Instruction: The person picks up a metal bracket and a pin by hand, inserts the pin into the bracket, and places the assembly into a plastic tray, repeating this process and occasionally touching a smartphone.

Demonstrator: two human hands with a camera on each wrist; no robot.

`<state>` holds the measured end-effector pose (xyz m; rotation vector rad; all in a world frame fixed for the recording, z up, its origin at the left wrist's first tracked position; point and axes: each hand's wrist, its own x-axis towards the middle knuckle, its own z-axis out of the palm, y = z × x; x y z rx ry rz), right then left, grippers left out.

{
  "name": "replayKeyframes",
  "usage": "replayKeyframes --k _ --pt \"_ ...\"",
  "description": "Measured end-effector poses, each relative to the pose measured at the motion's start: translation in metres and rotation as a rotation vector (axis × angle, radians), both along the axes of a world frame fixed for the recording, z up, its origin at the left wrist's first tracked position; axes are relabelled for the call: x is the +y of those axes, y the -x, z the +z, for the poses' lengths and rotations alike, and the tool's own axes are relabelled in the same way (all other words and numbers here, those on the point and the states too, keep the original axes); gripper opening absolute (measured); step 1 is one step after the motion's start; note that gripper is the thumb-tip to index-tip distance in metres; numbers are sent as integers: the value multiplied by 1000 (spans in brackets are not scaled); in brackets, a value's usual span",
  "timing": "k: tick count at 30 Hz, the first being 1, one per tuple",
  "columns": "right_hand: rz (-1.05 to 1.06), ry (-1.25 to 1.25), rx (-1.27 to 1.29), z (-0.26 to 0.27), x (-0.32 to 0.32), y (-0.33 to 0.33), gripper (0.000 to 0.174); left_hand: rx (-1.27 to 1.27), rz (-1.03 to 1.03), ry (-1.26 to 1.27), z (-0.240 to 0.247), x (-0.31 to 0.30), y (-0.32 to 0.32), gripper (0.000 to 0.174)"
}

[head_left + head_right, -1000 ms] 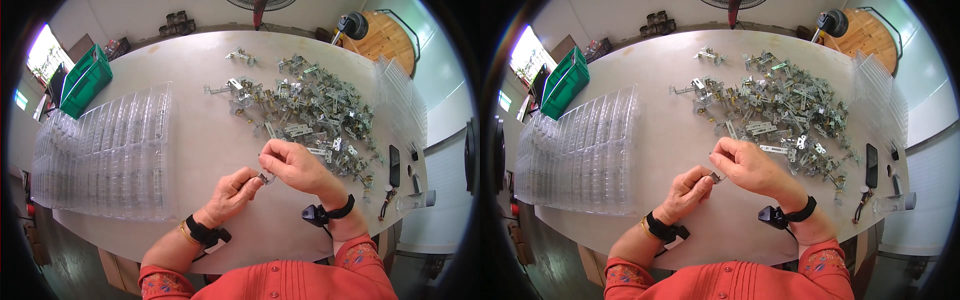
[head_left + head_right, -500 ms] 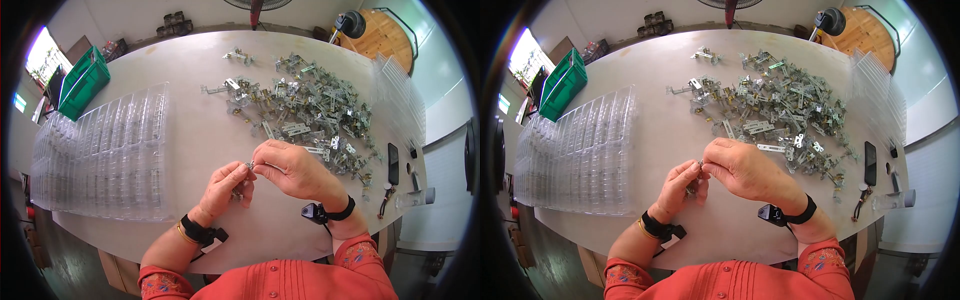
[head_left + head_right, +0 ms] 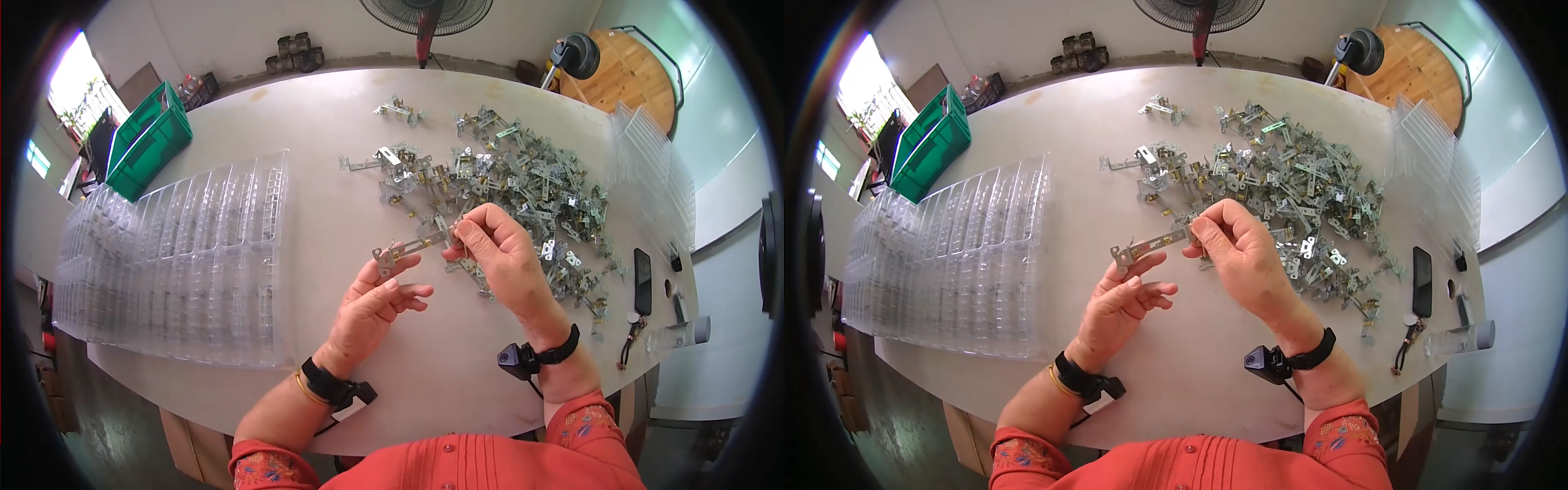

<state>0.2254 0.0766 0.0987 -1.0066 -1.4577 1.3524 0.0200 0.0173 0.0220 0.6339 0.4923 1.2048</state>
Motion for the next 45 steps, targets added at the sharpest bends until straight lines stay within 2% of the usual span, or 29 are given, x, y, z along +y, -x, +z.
replayKeyframes --k 5,11,14,16,19,20,22,23,25,28,37,45 --pt "7 112 31 -6 2 3 17 12 69 -38 -4 1 -4 47" --pt "125 195 -74 -6 2 1 16 57 159 -45 -11 5 -2 43" --pt "190 219 -109 -10 1 1 16 28 180 -36 -11 7 0 38" --pt "322 233 -235 -11 -1 0 17 -11 175 -46 -12 8 1 34" --pt "407 233 -313 -5 -8 1 18 -7 161 -20 -13 8 1 32" --pt "407 234 -313 -2 -9 1 18 -6 161 -19 -14 7 2 32" --pt "393 136 -520 2 -10 0 17 29 108 18 -14 6 4 31" --pt "392 137 -520 7 -11 1 17 29 108 20 -13 6 3 31" --pt "221 126 -505 15 -15 4 14 71 73 10 -11 5 2 30" --pt "184 7 -450 11 -16 5 13 121 51 8 -9 4 2 29" --pt "129 -210 -501 11 -24 13 11 273 62 51 -4 -1 -1 26" --pt "136 -285 -535 13 -25 14 9 277 86 42 -6 -2 -1 22"
